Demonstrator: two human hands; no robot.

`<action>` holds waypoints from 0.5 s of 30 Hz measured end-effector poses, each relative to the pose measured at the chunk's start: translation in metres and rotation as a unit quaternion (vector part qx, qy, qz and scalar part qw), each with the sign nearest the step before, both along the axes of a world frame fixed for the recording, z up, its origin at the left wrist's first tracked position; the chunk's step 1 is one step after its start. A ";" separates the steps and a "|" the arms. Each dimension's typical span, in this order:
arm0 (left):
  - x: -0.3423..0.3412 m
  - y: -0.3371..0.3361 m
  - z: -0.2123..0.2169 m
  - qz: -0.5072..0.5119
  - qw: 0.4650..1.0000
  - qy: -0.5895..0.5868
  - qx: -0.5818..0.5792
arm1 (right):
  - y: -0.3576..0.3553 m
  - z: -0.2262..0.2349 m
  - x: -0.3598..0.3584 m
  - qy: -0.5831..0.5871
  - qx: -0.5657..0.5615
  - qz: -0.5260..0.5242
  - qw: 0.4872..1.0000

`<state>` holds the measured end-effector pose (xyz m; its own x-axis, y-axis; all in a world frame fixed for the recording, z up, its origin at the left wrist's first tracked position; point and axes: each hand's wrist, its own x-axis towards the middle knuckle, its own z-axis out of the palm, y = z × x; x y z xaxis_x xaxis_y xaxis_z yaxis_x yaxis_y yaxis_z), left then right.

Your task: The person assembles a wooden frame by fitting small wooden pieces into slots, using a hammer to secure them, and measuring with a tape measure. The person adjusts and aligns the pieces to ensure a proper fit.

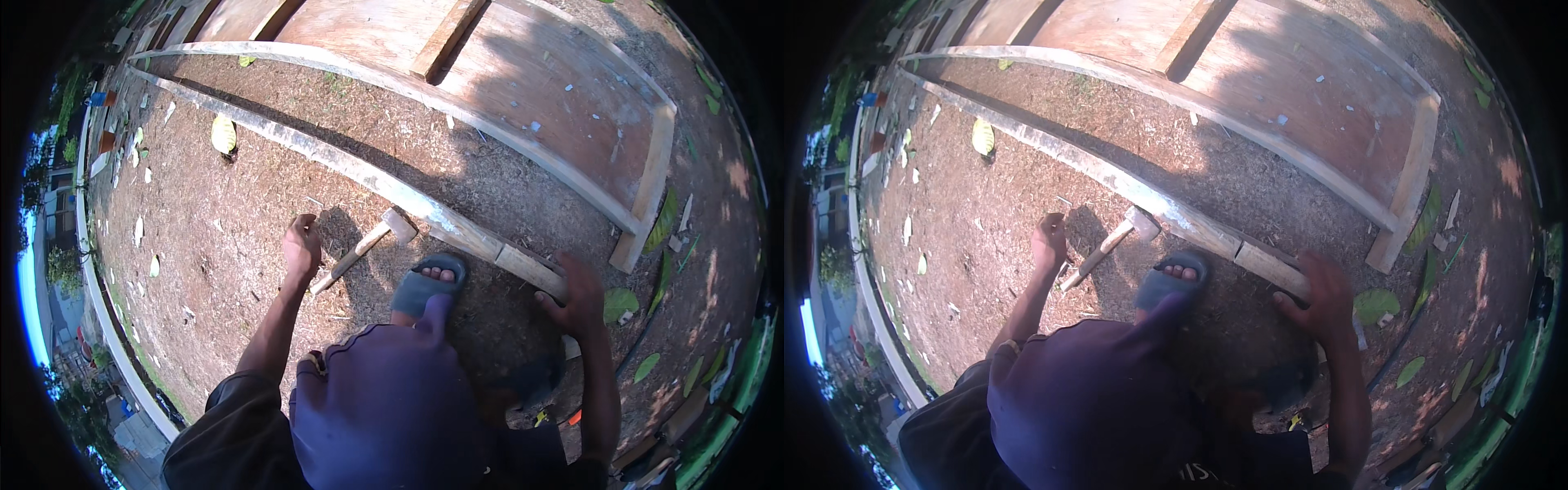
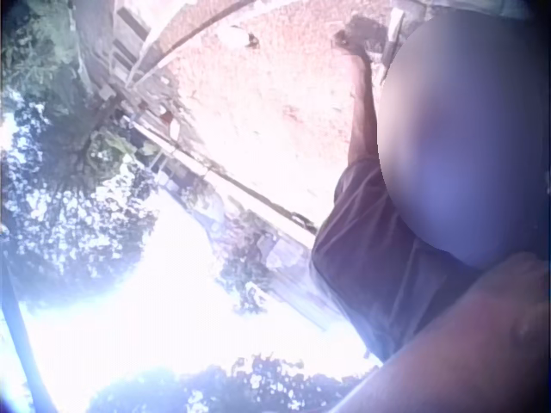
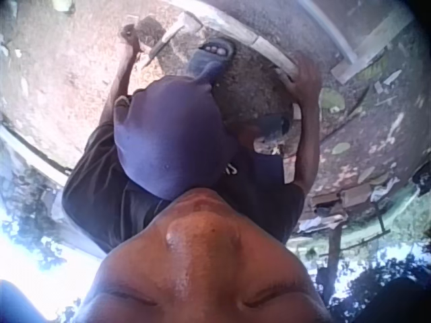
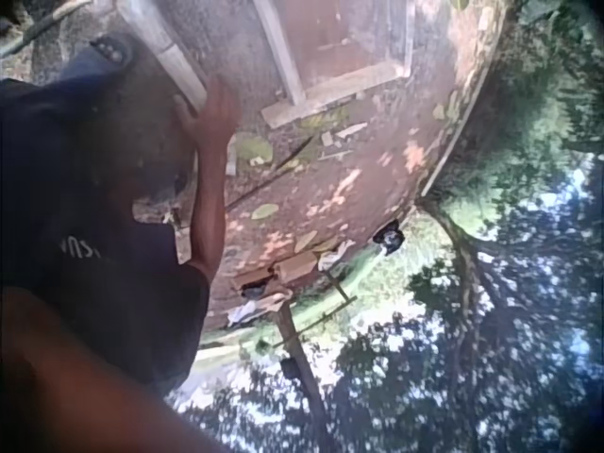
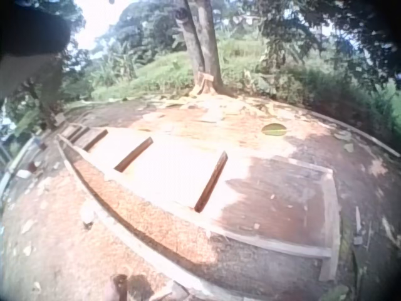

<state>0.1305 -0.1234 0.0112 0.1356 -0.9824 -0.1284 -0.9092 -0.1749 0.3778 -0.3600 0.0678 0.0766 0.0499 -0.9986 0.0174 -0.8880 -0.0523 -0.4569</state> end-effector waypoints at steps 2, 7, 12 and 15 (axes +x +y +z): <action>0.001 -0.005 0.000 -0.063 0.998 0.001 -0.014 | 0.005 0.009 -0.003 0.006 -0.041 -0.020 0.999; -0.010 0.029 -0.009 -0.151 0.980 0.018 0.126 | 0.004 0.006 0.041 -0.074 -0.092 0.156 0.981; 0.009 0.025 -0.042 -0.101 0.994 0.027 -0.017 | 0.022 -0.003 0.078 -0.150 -0.068 0.171 0.972; 0.008 -0.014 -0.027 -0.018 1.000 -0.003 0.004 | 0.040 -0.010 0.079 -0.150 -0.029 0.130 0.980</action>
<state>0.1381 -0.1371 -0.0157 0.1012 -0.9857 -0.1348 -0.9169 -0.1450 0.3718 -0.2811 0.1082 0.0670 0.2859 -0.9499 0.1259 -0.6672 -0.2917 -0.6854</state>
